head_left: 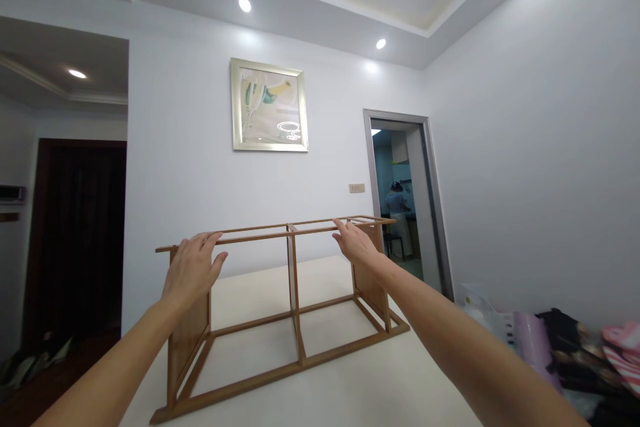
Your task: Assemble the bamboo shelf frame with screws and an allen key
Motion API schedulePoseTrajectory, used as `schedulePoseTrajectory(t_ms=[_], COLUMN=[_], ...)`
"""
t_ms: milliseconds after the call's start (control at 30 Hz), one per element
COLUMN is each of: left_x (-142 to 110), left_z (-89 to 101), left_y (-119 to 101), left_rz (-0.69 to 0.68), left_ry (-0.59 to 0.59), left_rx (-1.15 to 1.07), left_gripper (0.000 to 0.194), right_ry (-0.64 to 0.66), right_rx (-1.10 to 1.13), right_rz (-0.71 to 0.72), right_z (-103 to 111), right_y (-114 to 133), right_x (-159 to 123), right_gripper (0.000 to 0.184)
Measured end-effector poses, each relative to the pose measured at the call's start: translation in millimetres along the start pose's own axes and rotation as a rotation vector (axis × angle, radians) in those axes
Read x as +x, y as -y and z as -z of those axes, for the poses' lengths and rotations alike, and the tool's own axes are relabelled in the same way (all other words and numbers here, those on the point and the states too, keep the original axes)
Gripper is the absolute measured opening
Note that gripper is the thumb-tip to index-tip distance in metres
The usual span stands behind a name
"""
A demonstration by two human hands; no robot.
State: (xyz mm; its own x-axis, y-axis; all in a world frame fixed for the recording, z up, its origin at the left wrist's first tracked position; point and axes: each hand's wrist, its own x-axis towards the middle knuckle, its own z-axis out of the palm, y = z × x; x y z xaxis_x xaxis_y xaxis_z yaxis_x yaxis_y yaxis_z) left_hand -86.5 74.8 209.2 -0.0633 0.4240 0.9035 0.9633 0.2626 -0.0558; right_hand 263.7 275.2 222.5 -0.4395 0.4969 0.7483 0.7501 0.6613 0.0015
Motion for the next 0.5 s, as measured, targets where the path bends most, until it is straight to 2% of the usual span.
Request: schedulePoseTrajectory(t_ms=[67,133,200,300,367,433,500], left_x=[-21,-55,-99,-166,-201,-221,-232], left_z=[1.0,-3.5,-15.2,-43.4,-64.1,-81.8,-93.9], left_y=[1,7,18,38,50,55,54], left_rz=[0.098,0.244,0.393,0.665,0.806,0.854,0.843], left_ry=[-0.123,-0.2,-0.168,-0.02,0.106,0.199,0.287], left_rx=[-0.049,-0.083,-0.092,-0.121,-0.168,-0.258,-0.342], left_gripper=[0.051,0.056,0.062,0.073,0.084,0.09,0.086], right_ry=[-0.059,-0.111,-0.142,-0.16,-0.154,-0.125,-0.075], right_rx=[0.043,0.081,0.117,0.153,0.161,0.175,0.197], right_rz=[-0.061,-0.163,-0.263,-0.414,-0.515,-0.59,-0.624], right_z=[-8,-20,-35,-61,-77,-92,-105], right_y=[-10,-26,-45,-74,-89,-96,-97], right_x=[-21,-49,-81,-125,-145,-160,-170], right_gripper=[0.039,0.036,0.035,0.033,0.036,0.043,0.047])
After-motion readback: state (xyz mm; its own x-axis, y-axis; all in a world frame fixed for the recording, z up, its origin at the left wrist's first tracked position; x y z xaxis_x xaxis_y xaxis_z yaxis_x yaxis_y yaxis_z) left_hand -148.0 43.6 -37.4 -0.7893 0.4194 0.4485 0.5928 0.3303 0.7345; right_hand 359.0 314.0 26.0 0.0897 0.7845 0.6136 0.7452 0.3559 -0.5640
